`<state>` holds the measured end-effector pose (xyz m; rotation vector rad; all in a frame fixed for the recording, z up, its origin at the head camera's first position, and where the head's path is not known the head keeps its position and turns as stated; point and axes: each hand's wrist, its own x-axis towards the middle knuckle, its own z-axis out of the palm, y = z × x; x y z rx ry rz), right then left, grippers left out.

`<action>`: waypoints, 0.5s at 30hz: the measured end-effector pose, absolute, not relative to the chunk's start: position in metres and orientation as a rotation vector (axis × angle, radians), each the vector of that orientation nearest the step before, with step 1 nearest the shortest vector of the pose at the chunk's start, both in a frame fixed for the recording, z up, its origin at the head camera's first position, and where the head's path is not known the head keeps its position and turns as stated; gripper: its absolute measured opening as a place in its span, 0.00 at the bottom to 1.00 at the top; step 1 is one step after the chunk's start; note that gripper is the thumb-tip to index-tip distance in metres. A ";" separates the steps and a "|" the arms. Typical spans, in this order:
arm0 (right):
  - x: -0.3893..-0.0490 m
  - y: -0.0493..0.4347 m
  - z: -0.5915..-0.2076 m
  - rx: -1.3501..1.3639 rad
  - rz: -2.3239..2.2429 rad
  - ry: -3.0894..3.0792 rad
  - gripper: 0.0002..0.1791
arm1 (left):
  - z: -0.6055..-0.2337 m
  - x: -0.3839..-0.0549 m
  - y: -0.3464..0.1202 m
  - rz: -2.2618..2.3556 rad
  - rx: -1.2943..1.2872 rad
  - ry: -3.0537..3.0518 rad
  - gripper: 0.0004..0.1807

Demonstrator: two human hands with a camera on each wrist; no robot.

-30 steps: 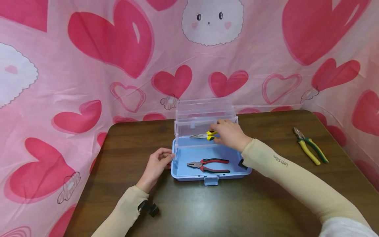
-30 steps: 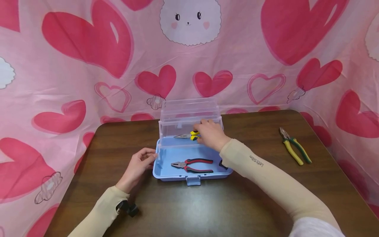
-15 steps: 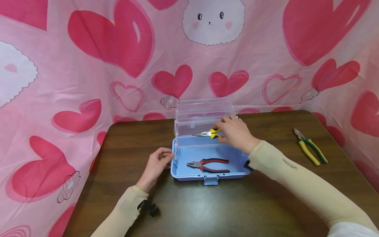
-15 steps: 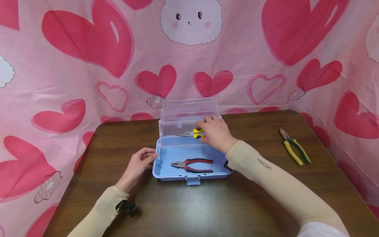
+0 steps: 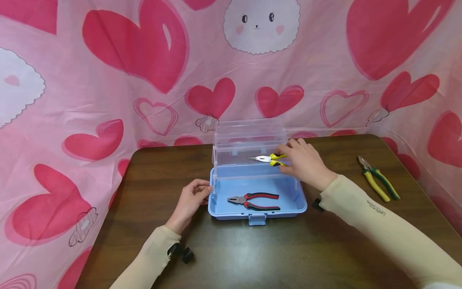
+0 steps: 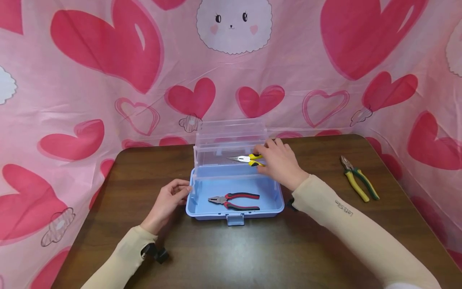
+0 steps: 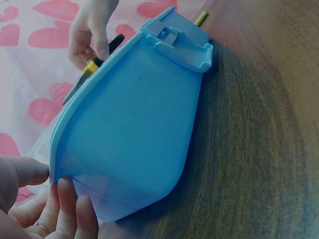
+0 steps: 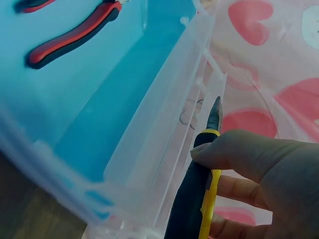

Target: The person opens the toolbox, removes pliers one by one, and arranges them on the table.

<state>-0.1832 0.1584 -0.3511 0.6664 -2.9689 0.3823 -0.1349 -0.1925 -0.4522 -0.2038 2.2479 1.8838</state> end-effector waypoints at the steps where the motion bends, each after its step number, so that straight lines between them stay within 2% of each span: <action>1: -0.182 0.161 -0.350 0.657 0.380 -2.972 0.28 | -0.453 -0.135 -0.192 1.885 -0.204 2.247 0.14; 15: -0.164 0.206 -0.356 0.434 0.476 -2.980 0.27 | -0.454 -0.136 -0.194 1.883 -0.191 2.251 0.14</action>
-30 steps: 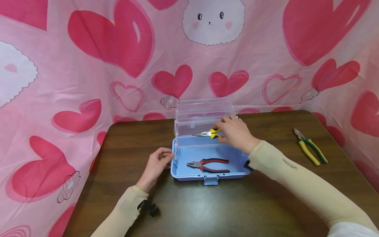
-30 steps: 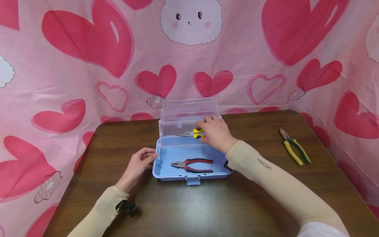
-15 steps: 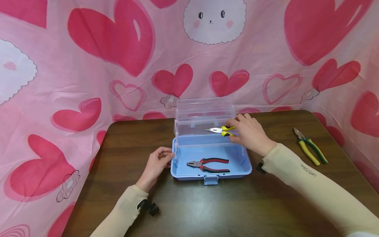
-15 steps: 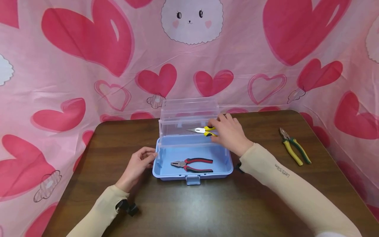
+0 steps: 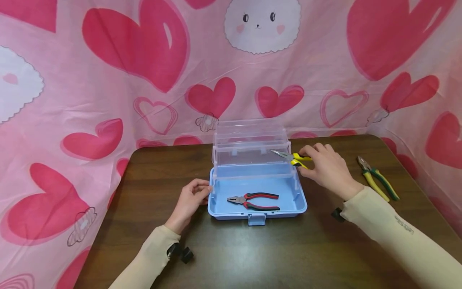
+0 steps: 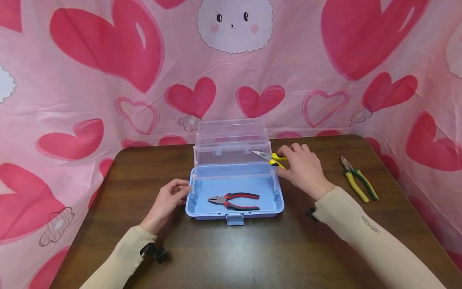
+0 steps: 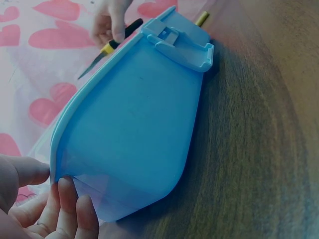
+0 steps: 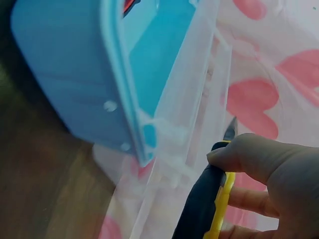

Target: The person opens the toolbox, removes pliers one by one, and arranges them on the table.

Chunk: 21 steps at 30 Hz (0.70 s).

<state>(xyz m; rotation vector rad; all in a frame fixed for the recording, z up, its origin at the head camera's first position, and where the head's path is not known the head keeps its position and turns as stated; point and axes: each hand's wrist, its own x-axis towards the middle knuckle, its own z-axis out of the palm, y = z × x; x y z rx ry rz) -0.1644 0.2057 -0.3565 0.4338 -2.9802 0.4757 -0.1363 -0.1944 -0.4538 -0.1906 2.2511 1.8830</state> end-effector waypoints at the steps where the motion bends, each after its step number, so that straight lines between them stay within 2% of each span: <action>1: -0.163 0.209 -0.358 0.410 0.488 -2.979 0.26 | -0.454 -0.136 -0.195 1.883 -0.189 2.250 0.14; 21: -0.156 0.283 -0.406 0.041 0.512 -3.166 0.30 | -0.452 -0.138 -0.195 1.884 -0.183 2.216 0.15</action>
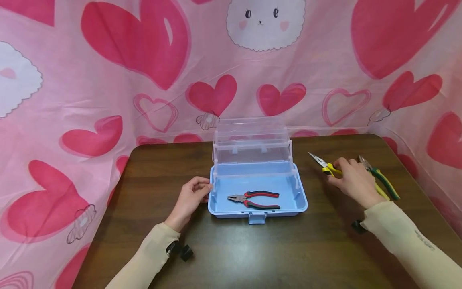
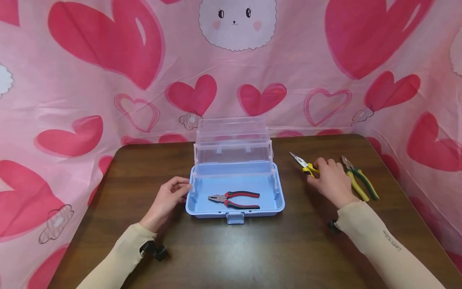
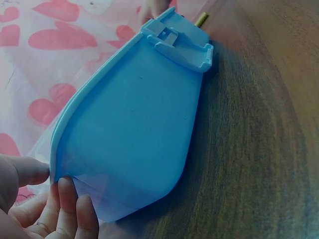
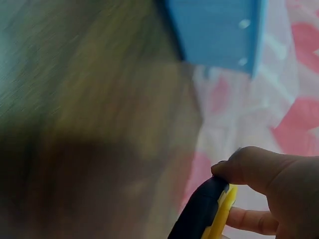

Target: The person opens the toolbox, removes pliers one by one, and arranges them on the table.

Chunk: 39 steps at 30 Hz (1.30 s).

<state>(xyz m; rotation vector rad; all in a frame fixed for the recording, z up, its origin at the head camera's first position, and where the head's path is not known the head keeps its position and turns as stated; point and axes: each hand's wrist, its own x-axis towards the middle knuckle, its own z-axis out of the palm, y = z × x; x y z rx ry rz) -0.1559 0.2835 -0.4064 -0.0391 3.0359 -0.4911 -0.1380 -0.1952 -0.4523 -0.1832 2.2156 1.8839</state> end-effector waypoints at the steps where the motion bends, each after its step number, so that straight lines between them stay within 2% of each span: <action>1: -0.157 0.288 -0.409 -0.019 -0.490 3.029 0.30 | -0.452 -0.138 -0.195 1.885 -0.182 2.216 0.15; 8: -0.162 0.310 -0.422 0.120 -0.483 2.963 0.29 | -0.452 -0.138 -0.196 1.887 -0.180 2.213 0.15; 15: -0.165 0.322 -0.427 0.195 -0.476 2.862 0.22 | -0.452 -0.138 -0.196 1.887 -0.185 2.214 0.15; 39: -0.160 0.332 -0.432 0.232 -0.425 2.862 0.26 | -0.453 -0.137 -0.194 1.884 -0.200 2.230 0.15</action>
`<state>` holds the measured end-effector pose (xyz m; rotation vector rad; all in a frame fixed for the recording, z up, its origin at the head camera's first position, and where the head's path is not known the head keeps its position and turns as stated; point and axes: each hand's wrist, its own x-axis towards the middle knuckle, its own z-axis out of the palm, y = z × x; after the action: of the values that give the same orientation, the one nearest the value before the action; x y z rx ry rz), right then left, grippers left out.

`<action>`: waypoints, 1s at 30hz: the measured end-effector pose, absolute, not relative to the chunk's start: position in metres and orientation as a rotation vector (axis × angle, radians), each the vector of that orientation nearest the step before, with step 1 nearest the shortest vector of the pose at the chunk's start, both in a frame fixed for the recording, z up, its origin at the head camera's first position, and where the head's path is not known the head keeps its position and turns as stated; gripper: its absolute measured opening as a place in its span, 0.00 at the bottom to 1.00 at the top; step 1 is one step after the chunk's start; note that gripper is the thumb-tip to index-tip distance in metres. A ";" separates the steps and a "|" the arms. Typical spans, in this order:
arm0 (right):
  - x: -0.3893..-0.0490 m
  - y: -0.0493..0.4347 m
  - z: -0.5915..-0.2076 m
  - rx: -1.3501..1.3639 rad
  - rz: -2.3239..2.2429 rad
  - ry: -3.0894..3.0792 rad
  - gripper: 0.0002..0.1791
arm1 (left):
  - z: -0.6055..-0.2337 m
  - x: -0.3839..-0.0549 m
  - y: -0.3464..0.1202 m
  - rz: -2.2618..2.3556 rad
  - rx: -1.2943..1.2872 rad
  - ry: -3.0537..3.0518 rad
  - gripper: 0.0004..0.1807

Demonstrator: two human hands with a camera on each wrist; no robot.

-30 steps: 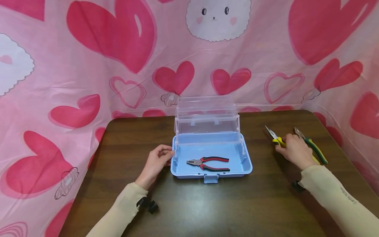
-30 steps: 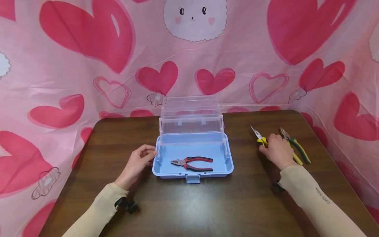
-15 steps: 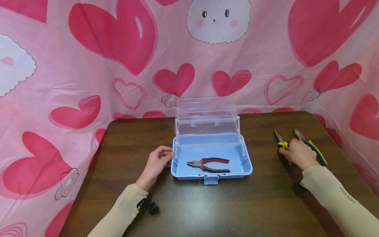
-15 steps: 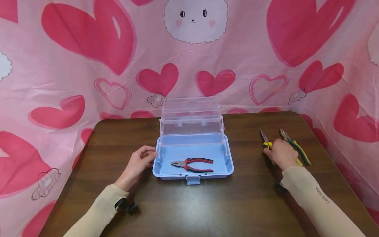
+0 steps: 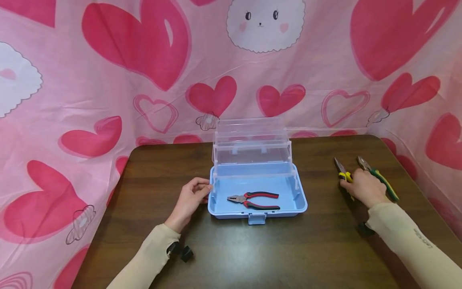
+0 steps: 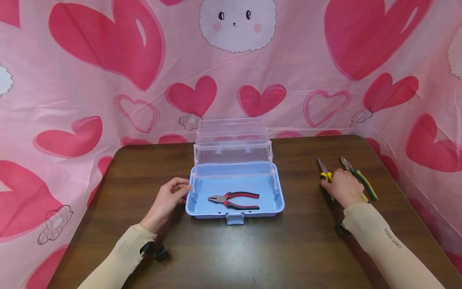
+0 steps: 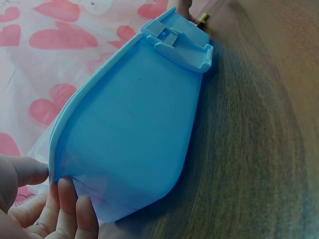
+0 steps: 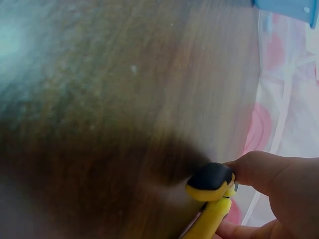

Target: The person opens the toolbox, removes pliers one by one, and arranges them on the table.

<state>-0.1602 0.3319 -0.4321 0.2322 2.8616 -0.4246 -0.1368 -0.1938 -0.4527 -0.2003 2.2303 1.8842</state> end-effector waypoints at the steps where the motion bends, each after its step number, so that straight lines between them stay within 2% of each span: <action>1: -0.160 0.332 -0.432 0.229 -0.424 2.868 0.26 | -0.453 -0.137 -0.194 1.884 -0.201 2.231 0.15; 16: -0.160 0.339 -0.430 0.189 -0.382 2.900 0.39 | -0.452 -0.137 -0.195 1.900 -0.183 2.235 0.15; 25: -0.159 0.337 -0.428 0.094 -0.390 2.999 0.29 | -0.453 -0.137 -0.195 1.900 -0.187 2.225 0.15; 30: -0.157 0.326 -0.420 0.081 -0.389 3.009 0.30 | -0.454 -0.137 -0.194 1.899 -0.187 2.220 0.14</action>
<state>-0.1567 0.3264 -0.4203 0.0814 3.0095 -0.3887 -0.1370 -0.1940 -0.4538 -0.1872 2.2198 1.8987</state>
